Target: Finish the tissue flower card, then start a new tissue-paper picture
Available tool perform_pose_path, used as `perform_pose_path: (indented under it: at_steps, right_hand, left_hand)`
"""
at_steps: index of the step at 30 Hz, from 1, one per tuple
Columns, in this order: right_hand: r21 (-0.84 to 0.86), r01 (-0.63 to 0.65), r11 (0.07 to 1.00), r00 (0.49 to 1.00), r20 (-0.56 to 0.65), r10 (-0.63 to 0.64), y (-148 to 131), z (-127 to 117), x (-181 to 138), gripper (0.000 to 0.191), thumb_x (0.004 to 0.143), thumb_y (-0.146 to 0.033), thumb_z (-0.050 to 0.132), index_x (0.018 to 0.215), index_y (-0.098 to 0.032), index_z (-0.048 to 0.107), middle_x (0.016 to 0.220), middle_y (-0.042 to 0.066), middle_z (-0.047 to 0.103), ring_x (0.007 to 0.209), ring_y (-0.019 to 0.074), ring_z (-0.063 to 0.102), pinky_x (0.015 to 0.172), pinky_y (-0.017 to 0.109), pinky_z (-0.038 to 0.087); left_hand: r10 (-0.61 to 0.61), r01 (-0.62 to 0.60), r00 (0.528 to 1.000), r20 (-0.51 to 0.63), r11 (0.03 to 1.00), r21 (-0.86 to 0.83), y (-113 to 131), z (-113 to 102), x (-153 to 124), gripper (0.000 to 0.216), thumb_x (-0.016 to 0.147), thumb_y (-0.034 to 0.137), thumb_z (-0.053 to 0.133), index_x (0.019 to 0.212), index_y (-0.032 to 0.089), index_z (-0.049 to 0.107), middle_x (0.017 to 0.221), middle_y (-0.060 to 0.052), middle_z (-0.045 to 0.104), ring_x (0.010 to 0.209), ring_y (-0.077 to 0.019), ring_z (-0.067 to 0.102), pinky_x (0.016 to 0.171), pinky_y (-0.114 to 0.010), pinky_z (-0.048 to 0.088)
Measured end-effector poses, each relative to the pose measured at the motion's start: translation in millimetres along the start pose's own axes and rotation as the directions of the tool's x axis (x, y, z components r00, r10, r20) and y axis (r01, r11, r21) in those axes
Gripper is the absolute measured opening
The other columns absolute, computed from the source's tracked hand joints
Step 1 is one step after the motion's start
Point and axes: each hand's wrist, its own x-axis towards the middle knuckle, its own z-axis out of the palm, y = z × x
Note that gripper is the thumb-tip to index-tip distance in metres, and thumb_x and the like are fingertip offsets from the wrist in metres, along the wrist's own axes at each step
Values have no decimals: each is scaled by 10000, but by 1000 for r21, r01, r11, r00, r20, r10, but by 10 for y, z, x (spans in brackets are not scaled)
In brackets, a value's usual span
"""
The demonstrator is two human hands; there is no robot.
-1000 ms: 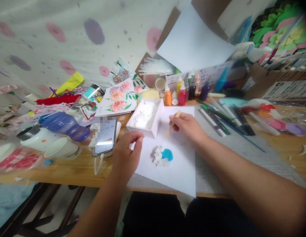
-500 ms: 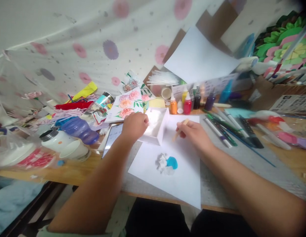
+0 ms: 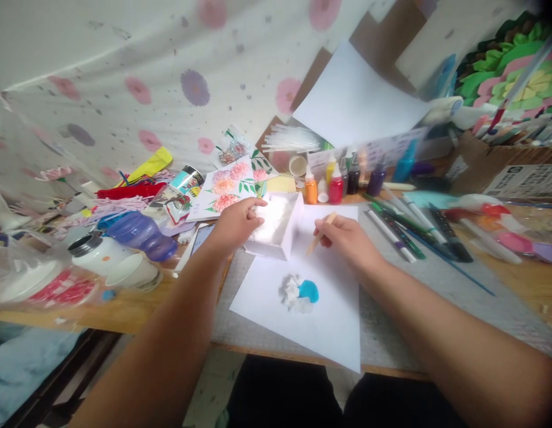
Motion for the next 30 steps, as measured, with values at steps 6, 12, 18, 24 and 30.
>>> perform_pose_path:
  at_steps: [6, 12, 18, 24, 30]
  right_hand:
    - [5, 3, 1000, 1000, 18, -3, 22, 4, 15, 292, 729, -449, 581, 626, -176, 594, 541, -1, 540, 529, 126, 494, 547, 265, 391]
    - [6, 2, 1000, 1000, 31, -2, 9, 1, 16, 307, 722, -466, 592, 613, -179, 585, 532, -10, 528, 521, 124, 487, 556, 268, 390]
    - [13, -6, 1000, 999, 38, 6, -18, -5, 8, 275, 728, -427, 576, 612, -178, 579, 535, -11, 525, 517, 118, 474, 549, 263, 391]
    - [2, -3, 1000, 999, 41, 3, -27, -2, 9, 272, 727, -425, 575, 604, -182, 571, 530, -10, 521, 512, 118, 470, 543, 260, 387]
    - [-13, -2, 1000, 999, 32, 3, -8, -13, 18, 260, 741, -405, 592, 616, -177, 586, 526, -13, 529, 513, 121, 479, 559, 268, 383]
  left_hand:
    - [42, -41, 999, 24, 999, -25, -17, 27, -4, 331, 759, 212, 532, 1072, 267, 622, 697, 46, 525, 604, -107, 499, 557, -220, 363]
    - [19, -19, 1000, -8, 1000, 21, -15, 7, 18, 270, 713, 210, 583, 970, 230, 661, 745, 25, 575, 671, -126, 545, 608, -238, 399]
    - [31, -31, 1000, 5, 999, 31, -26, 19, 23, 283, 700, 184, 552, 950, 224, 678, 790, 4, 632, 723, -138, 583, 640, -240, 440]
    - [57, -57, 998, -1, 994, 90, -16, 12, 39, 127, 711, 202, 552, 731, 211, 677, 745, -1, 663, 706, -163, 606, 627, -265, 450]
    - [234, -184, 944, -231, 958, 221, 162, 86, -163, 110, 748, 186, 588, 679, 195, 673, 1259, -58, 522, 1180, -262, 460, 1027, -419, 326]
